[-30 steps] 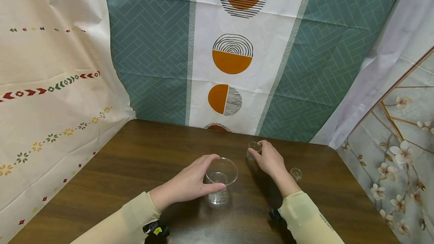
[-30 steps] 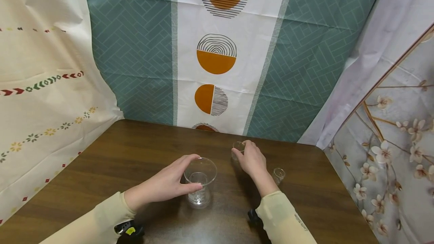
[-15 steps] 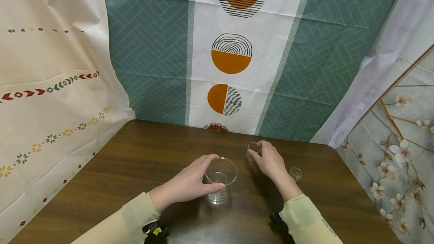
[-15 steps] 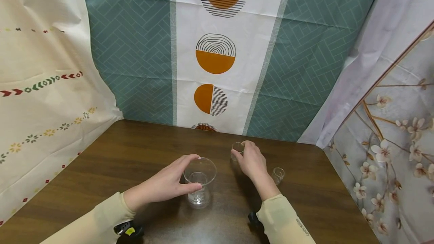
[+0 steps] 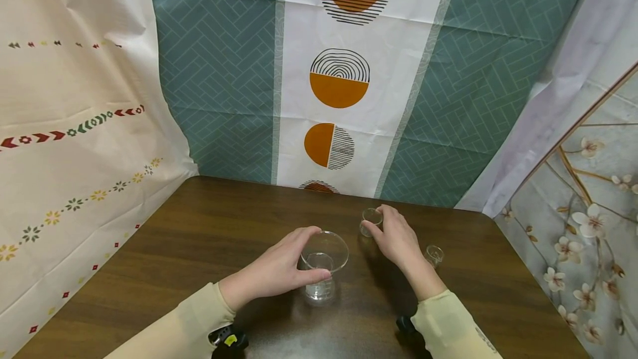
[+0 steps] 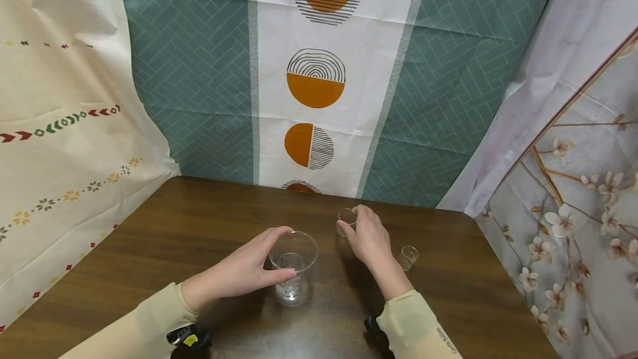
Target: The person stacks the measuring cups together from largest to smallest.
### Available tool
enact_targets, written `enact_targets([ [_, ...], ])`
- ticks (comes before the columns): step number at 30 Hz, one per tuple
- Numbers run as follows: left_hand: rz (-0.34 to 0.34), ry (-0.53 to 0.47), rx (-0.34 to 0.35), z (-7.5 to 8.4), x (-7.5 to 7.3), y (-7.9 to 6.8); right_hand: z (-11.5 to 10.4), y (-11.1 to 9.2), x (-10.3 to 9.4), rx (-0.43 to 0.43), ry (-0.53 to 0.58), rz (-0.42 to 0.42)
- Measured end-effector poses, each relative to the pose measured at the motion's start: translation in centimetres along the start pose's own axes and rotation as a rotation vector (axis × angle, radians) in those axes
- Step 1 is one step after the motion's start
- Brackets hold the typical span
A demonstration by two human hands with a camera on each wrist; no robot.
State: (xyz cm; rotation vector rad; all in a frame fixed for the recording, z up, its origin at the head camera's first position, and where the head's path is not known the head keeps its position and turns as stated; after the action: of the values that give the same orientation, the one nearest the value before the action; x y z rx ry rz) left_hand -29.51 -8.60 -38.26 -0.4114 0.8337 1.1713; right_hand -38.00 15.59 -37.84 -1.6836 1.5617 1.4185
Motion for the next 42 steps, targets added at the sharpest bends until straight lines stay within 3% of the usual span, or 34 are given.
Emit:
enact_targets([
  [42,-0.014,-0.020,0.002,0.0,-0.1,0.1,-2.9,-1.7,-2.0,-0.129,-0.024,0.058],
])
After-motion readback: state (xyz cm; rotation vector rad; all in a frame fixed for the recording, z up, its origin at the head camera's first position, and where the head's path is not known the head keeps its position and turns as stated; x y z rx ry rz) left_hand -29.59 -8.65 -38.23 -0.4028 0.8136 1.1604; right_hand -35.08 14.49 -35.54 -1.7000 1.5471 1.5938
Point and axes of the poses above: each hand's wrist, its own y-axis towards the middle knuckle, its own x-axis out of the palm, z = x × y, the point moved 10 cm from there along y, towards the middle knuckle, and after that the axes turned 11 degrees about -x, right-handed, at the moved point
